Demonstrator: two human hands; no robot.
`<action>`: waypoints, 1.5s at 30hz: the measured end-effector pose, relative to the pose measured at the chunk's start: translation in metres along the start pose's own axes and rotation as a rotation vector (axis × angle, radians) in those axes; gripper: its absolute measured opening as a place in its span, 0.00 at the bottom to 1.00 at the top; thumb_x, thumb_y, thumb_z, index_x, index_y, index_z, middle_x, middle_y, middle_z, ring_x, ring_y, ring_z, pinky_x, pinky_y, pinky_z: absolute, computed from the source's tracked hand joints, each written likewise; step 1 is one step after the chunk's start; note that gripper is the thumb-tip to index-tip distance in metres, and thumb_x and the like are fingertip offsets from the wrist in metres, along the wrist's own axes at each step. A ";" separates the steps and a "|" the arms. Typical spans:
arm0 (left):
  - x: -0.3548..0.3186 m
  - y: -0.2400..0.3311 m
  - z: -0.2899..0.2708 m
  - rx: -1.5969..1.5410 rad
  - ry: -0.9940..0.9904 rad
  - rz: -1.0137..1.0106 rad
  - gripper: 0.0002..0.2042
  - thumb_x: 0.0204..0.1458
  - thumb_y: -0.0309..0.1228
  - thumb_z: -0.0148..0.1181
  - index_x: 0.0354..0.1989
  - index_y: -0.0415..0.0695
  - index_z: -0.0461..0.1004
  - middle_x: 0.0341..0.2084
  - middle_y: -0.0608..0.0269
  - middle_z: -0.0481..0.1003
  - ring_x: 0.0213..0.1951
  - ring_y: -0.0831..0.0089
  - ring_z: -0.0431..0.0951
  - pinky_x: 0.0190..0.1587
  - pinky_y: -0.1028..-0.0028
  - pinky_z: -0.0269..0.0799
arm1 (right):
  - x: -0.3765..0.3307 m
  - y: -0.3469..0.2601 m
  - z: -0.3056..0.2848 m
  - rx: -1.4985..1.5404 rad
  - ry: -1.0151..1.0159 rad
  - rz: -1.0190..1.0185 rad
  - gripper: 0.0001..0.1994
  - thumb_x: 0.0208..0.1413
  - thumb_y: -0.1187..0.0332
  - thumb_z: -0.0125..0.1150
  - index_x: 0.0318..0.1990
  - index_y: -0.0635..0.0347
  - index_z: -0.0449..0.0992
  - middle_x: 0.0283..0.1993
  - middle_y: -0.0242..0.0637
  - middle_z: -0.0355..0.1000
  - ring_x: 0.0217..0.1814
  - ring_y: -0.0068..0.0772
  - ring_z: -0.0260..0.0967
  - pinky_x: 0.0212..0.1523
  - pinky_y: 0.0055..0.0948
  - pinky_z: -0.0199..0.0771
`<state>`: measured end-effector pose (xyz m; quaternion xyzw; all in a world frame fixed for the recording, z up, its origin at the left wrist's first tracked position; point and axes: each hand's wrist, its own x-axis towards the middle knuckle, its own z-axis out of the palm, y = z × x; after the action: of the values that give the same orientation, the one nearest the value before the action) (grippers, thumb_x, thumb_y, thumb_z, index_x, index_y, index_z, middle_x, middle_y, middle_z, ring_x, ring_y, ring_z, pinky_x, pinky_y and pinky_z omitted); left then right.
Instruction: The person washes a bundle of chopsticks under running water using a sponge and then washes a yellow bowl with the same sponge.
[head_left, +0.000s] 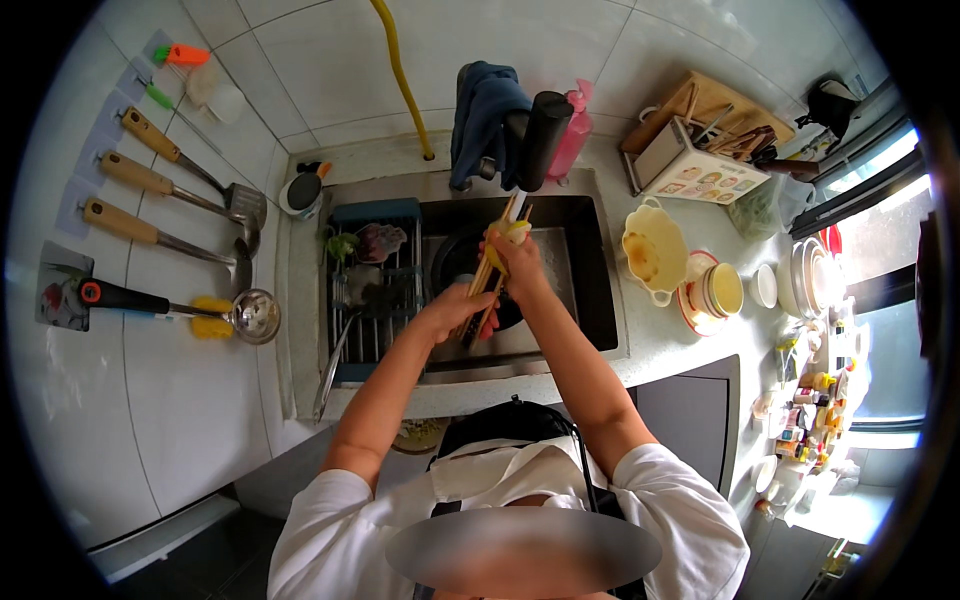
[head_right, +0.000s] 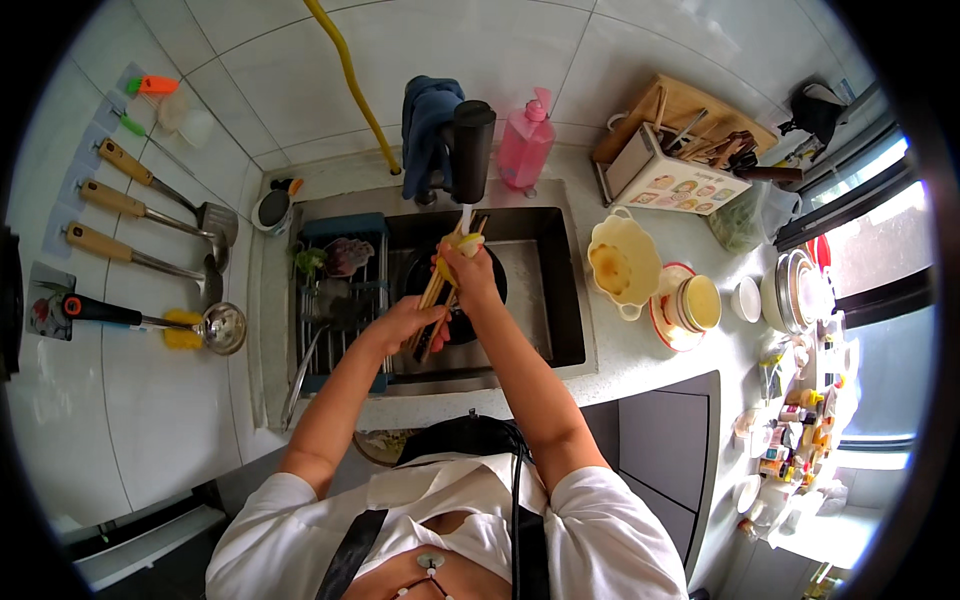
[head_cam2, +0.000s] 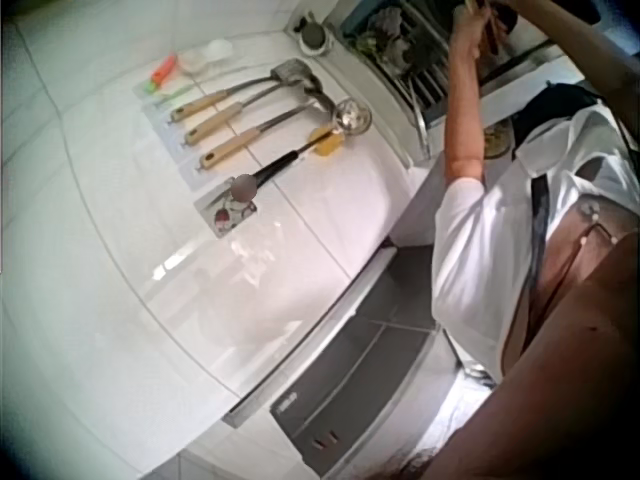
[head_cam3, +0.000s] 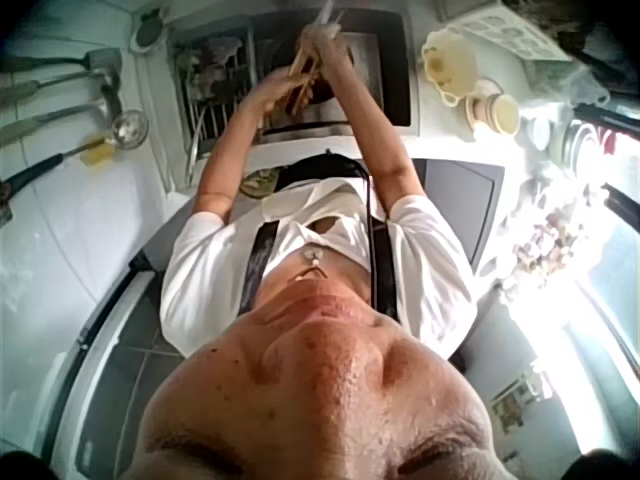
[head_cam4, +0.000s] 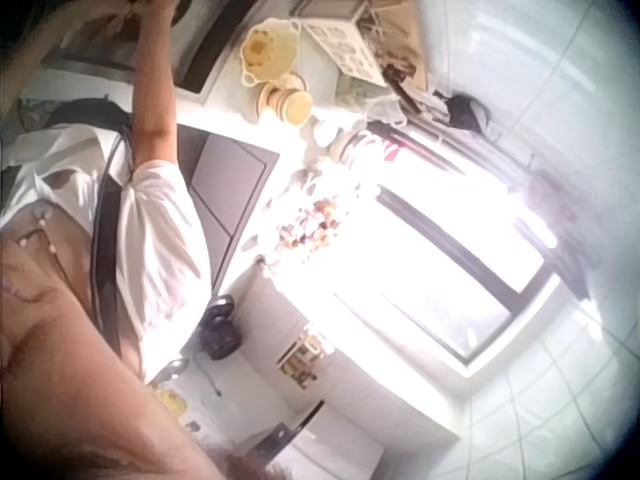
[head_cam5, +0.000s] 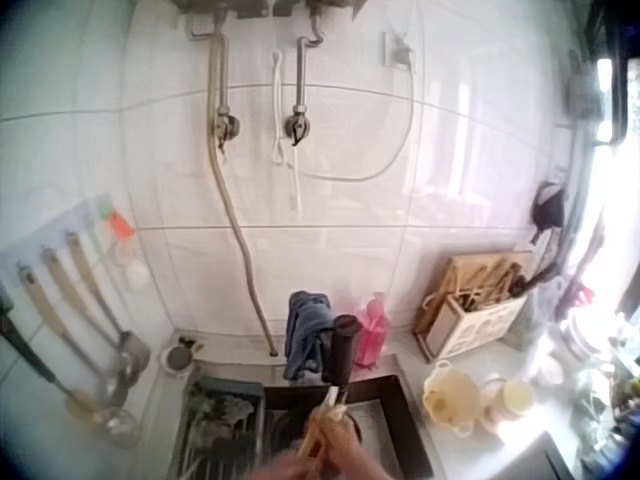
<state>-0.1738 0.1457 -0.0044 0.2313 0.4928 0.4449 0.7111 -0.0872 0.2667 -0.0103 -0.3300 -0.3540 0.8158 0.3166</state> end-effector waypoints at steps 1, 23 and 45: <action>-0.002 0.001 0.000 0.029 0.018 -0.001 0.11 0.52 0.36 0.50 0.32 0.39 0.67 0.19 0.59 0.71 0.19 0.73 0.73 0.23 0.75 0.70 | 0.006 -0.003 0.001 -0.020 0.025 -0.014 0.10 0.46 0.73 0.57 0.37 0.62 0.67 0.31 0.36 0.68 0.31 0.29 0.67 0.31 0.28 0.71; -0.025 0.004 0.024 0.700 0.367 -0.011 0.10 0.52 0.30 0.47 0.28 0.34 0.64 0.15 0.58 0.70 0.18 0.73 0.73 0.21 0.73 0.69 | 0.036 -0.012 -0.007 0.014 0.230 -0.057 0.08 0.51 0.65 0.49 0.29 0.60 0.64 0.19 0.36 0.63 0.17 0.31 0.64 0.15 0.29 0.64; -0.020 -0.014 -0.003 0.096 0.043 -0.051 0.10 0.54 0.34 0.45 0.34 0.38 0.64 0.17 0.63 0.69 0.15 0.76 0.68 0.19 0.78 0.65 | 0.046 -0.013 -0.010 -0.084 0.187 0.000 0.16 0.51 0.53 0.50 0.26 0.57 0.64 0.19 0.33 0.63 0.21 0.29 0.63 0.21 0.30 0.65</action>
<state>-0.1734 0.1209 -0.0062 0.2428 0.5346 0.4075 0.6994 -0.1025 0.3117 -0.0194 -0.4178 -0.3569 0.7659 0.3339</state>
